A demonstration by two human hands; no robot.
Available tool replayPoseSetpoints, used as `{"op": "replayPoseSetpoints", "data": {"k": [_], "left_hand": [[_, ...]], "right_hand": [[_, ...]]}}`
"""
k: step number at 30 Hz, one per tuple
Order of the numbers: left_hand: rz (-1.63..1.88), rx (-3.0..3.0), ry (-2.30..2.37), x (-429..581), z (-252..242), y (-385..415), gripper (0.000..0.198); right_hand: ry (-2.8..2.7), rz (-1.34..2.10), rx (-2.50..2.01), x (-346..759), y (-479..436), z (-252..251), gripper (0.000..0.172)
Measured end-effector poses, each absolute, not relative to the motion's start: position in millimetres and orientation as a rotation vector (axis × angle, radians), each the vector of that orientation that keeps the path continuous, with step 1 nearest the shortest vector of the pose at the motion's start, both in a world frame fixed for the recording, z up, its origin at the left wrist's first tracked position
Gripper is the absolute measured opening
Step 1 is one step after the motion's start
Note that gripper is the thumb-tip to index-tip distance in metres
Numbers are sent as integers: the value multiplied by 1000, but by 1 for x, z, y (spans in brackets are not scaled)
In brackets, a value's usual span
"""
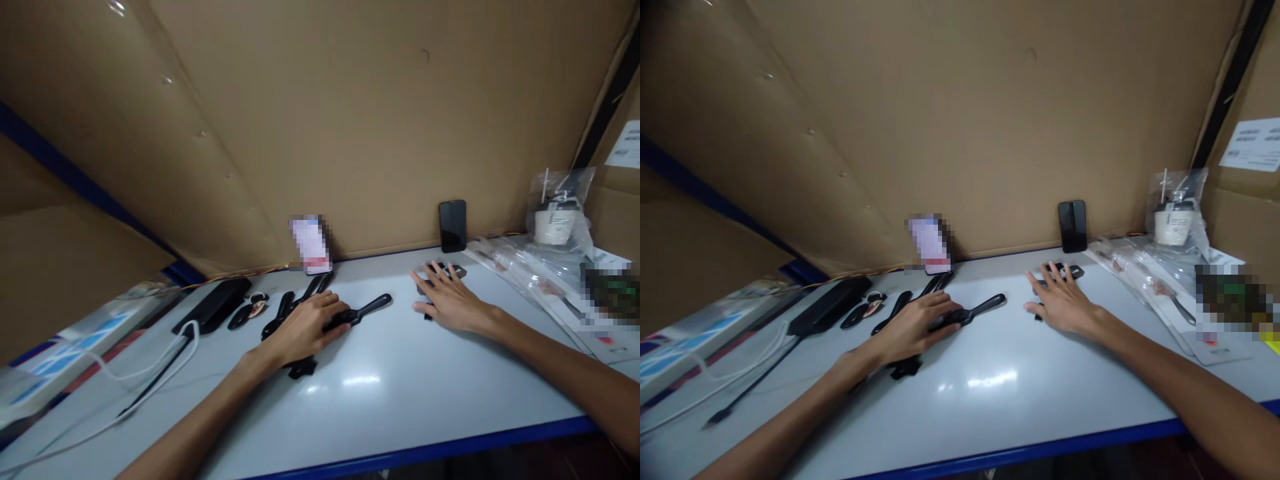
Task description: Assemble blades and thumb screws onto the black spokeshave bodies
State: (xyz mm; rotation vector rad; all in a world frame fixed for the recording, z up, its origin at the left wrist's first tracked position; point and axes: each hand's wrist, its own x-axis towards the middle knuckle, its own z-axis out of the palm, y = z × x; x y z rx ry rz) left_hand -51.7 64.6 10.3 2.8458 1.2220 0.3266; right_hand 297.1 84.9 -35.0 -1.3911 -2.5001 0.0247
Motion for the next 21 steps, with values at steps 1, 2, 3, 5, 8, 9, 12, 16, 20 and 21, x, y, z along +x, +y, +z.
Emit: {"op": "replayPoseSetpoints", "data": {"k": [1, 2, 3, 5, 8, 9, 12, 16, 20, 21], "left_hand": [[328, 2856, 1209, -48, 10, 63, 25], [331, 2865, 1197, -42, 9, 62, 25], [336, 2872, 1190, -36, 7, 60, 25], [348, 2881, 1185, -19, 3, 56, 26], [362, 2892, 1193, 5, -3, 53, 28], [370, 2892, 1192, 10, -4, 53, 34], [418, 2877, 1202, 15, -2, 54, 39], [446, 2859, 1155, 4, 4, 49, 34], [453, 2845, 1059, -7, 3, 36, 41], [462, 2834, 1040, -11, 1, 33, 44]], "right_hand": [[-2470, 5, -1414, 302, 92, -35, 68], [-2441, -15, -1430, 306, 97, -34, 61], [-2415, -37, -1436, 309, 100, -33, 54], [-2380, -79, -1405, 307, 101, -29, 43], [-2367, -125, -1270, 293, 89, -26, 41], [-2370, -134, -1219, 287, 83, -27, 43], [-2399, -146, -1089, 273, 67, -31, 51], [-2439, -138, -1021, 269, 62, -39, 49], [-2421, -158, -1030, 272, 64, -41, 60], [-2433, -155, -1024, 273, 64, -40, 61]]}}
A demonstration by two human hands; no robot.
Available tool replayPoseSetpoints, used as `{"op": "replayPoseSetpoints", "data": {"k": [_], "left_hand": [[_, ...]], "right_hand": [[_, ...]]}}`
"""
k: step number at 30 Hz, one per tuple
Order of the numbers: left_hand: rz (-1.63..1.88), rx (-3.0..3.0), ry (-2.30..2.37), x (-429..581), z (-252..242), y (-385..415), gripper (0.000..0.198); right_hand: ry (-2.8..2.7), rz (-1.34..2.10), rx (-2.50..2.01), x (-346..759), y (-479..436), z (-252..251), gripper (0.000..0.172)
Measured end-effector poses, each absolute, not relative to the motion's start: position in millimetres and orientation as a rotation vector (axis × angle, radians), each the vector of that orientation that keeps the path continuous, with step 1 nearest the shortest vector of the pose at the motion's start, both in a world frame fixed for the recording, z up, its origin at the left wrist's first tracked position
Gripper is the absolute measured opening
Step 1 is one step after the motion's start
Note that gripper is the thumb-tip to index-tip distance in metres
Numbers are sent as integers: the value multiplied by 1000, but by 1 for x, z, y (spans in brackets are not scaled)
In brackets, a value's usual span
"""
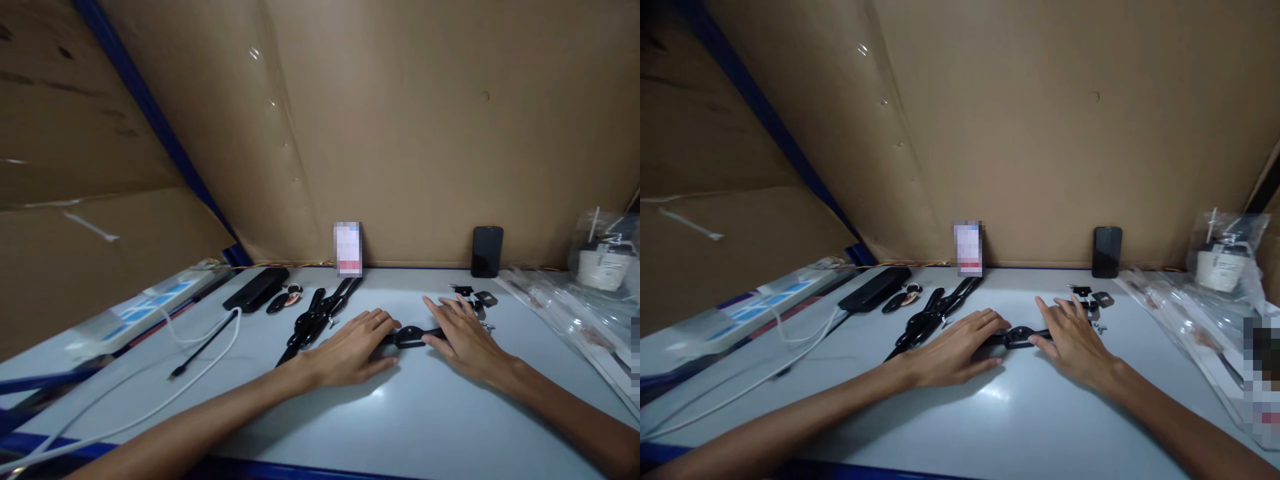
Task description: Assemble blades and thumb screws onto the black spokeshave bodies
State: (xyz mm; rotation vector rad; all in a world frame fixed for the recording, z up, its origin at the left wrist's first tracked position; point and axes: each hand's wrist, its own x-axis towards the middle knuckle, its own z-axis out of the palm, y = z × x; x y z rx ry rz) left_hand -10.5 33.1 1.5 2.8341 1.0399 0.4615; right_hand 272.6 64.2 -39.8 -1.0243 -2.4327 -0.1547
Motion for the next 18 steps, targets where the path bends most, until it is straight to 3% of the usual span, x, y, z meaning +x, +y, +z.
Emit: {"op": "replayPoseSetpoints", "data": {"k": [4, 9, 18], "left_hand": [[529, 2751, 973, -32, -4, 26, 49], [699, 2565, 1045, -65, -8, 33, 46], [877, 2244, 994, -21, -13, 71, 47]], "right_hand": [[-2490, -23, -1020, 273, 61, -28, 56], [-2477, 139, -1051, 276, 64, -10, 37], [-2424, 140, -1077, 274, 70, -17, 37]]}}
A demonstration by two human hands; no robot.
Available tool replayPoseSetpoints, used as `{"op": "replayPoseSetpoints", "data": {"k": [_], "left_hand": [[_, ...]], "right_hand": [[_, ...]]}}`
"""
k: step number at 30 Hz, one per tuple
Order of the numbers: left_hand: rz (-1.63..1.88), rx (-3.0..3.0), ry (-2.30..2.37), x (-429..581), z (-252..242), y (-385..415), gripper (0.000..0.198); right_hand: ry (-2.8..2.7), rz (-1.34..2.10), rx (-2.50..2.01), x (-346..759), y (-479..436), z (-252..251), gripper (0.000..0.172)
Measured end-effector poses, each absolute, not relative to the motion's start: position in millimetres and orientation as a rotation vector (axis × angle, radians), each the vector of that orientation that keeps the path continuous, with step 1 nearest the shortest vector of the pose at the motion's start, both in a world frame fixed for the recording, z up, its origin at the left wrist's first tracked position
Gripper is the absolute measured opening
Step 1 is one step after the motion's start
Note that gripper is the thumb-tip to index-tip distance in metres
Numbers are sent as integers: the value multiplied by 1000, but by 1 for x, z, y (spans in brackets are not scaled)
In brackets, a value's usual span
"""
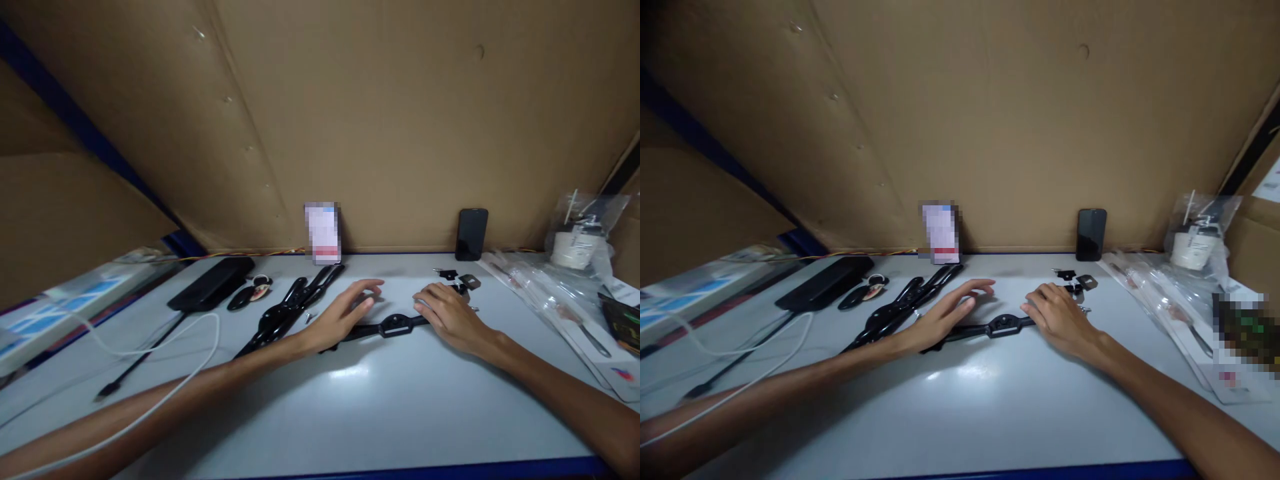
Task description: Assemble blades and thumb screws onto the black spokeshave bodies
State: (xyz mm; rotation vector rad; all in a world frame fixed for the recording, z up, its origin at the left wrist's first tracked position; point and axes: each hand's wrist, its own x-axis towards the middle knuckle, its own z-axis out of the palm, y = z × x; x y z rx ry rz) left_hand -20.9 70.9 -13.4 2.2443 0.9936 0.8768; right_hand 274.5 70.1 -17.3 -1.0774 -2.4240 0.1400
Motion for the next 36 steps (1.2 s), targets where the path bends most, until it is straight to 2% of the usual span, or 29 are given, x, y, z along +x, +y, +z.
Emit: {"op": "replayPoseSetpoints", "data": {"k": [9, 13, 17, 19, 21, 22, 24, 27, 31, 34, 36], "left_hand": [[975, 2206, 941, 58, 4, 140, 34], [975, 2344, 957, 34, 7, 98, 27], [968, 2566, 939, -2, -3, 32, 21], [915, 2681, 872, -11, -9, 14, 14], [832, 2792, 779, -14, -15, 8, 11], [788, 2841, 744, -13, -17, 9, 11], [718, 2918, 718, -10, -20, 12, 16], [647, 2985, 762, -6, -21, 15, 19], [581, 3041, 782, -7, -21, 13, 21], [555, 3067, 784, -6, -24, 13, 22], [549, 3078, 781, -5, -27, 14, 22]], "right_hand": [[-2395, 62, -1013, 277, 75, -26, 37], [-2358, 36, -1027, 281, 76, -23, 37], [-2302, -39, -1149, 289, 82, -14, 48], [-2308, -83, -1208, 284, 92, -8, 42], [-2360, -122, -1231, 268, 107, 0, 26], [-2404, -140, -1229, 255, 115, 4, 31], [-2488, -185, -1226, 224, 133, 16, 50], [-2571, -261, -1225, 173, 158, 37, 62], [-2571, -345, -1260, 120, 189, 65, 87], [-2551, -379, -1243, 99, 205, 72, 95], [-2538, -378, -1205, 92, 210, 68, 94]]}}
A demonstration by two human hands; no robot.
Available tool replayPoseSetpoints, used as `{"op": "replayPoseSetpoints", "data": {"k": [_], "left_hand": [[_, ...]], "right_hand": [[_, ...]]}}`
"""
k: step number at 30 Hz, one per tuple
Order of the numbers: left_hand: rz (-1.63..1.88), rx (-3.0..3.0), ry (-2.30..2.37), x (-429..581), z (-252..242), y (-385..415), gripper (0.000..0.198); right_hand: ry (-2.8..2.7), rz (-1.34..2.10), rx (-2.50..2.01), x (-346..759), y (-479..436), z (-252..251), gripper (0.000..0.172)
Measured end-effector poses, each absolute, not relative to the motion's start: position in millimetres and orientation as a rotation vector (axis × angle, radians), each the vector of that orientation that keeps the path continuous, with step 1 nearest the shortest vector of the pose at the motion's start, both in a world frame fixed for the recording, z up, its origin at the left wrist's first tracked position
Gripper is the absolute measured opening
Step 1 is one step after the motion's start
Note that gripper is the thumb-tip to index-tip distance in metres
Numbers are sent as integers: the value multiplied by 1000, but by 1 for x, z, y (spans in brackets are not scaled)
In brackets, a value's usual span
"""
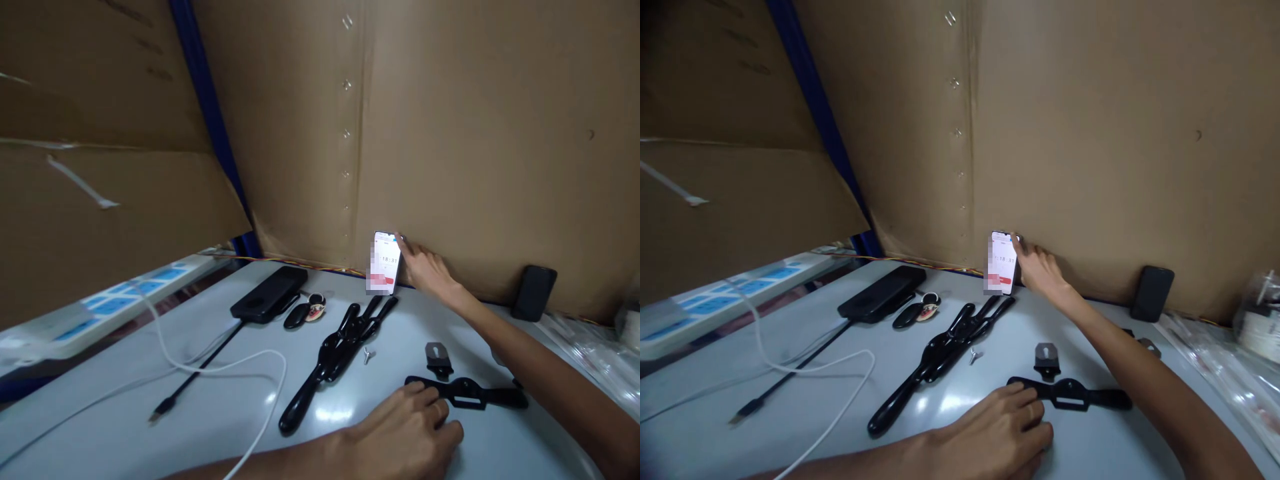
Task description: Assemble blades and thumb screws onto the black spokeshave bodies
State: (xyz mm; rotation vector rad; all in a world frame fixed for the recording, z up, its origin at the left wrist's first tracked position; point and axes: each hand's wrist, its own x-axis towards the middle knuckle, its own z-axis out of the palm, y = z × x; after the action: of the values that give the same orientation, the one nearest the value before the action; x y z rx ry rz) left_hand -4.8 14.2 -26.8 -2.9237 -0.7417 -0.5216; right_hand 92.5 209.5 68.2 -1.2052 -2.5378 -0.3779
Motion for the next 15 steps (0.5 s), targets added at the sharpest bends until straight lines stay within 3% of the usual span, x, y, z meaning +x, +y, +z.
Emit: {"op": "replayPoseSetpoints", "data": {"k": [2, 6, 8, 12, 15], "left_hand": [[-522, -2918, -741, -3, -29, 16, 21], [-535, -2918, -741, -1, -31, 16, 20], [-544, -2925, -734, -1, -31, 16, 19], [-553, -2924, -731, -1, -31, 15, 17], [-557, -2917, -716, 0, -33, 16, 18]], "right_hand": [[-2532, -344, -1152, 93, 209, 60, 82], [-2500, -203, -1049, 101, 209, 49, 43], [-2424, -139, -1035, 102, 216, 50, 45], [-2285, -31, -1032, 95, 237, 54, 67], [-2256, 30, -1014, 88, 246, 48, 69]]}}
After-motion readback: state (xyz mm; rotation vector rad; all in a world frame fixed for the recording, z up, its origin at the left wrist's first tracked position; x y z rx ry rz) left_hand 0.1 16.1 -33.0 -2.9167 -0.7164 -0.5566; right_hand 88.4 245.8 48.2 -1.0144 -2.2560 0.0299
